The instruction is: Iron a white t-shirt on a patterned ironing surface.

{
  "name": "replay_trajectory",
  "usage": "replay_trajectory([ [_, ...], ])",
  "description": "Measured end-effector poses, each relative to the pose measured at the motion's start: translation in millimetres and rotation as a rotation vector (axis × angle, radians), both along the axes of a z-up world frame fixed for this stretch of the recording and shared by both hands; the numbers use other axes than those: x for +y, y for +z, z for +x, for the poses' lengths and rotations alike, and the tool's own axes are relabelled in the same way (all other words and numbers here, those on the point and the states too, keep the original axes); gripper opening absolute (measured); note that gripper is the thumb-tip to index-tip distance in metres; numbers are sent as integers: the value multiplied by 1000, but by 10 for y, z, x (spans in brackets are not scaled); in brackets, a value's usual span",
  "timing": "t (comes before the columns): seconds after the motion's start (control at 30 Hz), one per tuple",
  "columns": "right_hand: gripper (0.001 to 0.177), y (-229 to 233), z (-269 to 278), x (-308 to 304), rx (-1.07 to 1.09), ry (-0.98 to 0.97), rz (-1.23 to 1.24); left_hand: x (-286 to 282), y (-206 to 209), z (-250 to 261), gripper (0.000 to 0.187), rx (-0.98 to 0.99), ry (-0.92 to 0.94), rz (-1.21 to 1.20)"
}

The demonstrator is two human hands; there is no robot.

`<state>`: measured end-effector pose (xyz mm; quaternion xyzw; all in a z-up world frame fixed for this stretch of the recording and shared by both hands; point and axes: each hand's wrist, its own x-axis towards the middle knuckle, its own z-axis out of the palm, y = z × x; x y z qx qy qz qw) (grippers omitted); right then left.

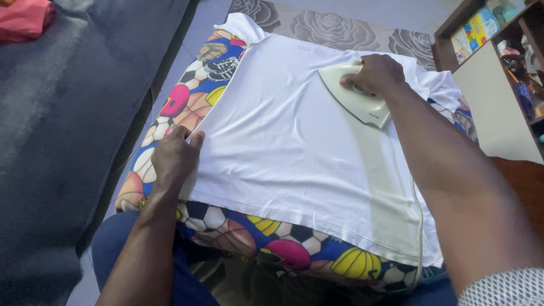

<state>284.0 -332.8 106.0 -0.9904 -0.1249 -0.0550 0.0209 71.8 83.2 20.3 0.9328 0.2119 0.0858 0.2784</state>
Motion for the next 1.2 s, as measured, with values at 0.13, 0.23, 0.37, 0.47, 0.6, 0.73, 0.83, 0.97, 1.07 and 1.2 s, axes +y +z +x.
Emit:
replay_trajectory([
  [0.13, 63, 32, 115, 113, 242, -192, 119, 5, 52, -18, 43, 11, 6, -17],
  [0.23, 68, -32, -251, 392, 333, -12, 55, 31, -13, -17, 42, -9, 3, -11],
  [0.37, 65, 296, -1473, 1015, 510, 221, 50, 6, 29, -30, 39, -12, 22, -28],
  [0.47, 64, 230, -1655, 1133, 486, 236, -17, 53, -115, 3, 39, -104, -11, -12],
  [0.6, 78, -20, -735, 963, 199, 92, 46, 77, -80, -29, 37, -91, 2, -20],
  [0.73, 59, 102, -263, 797, 183, -123, 101, 101, -106, 17, 37, -93, -12, -53],
  [0.83, 62, 95, -463, 898, 268, -89, 109, 130, -112, -12, 38, -100, -32, -58],
  [0.97, 76, -96, -1185, 1126, 336, 155, 25, 172, -161, -39, 36, -156, -44, -100],
  [1.07, 62, 216, -2124, 1534, 414, 173, 19, 160, -171, -60, 34, -185, -39, -81],
  [1.2, 61, 104, -1898, 1483, 405, 94, 38, 161, -227, -175, 36, -218, -44, -13],
])
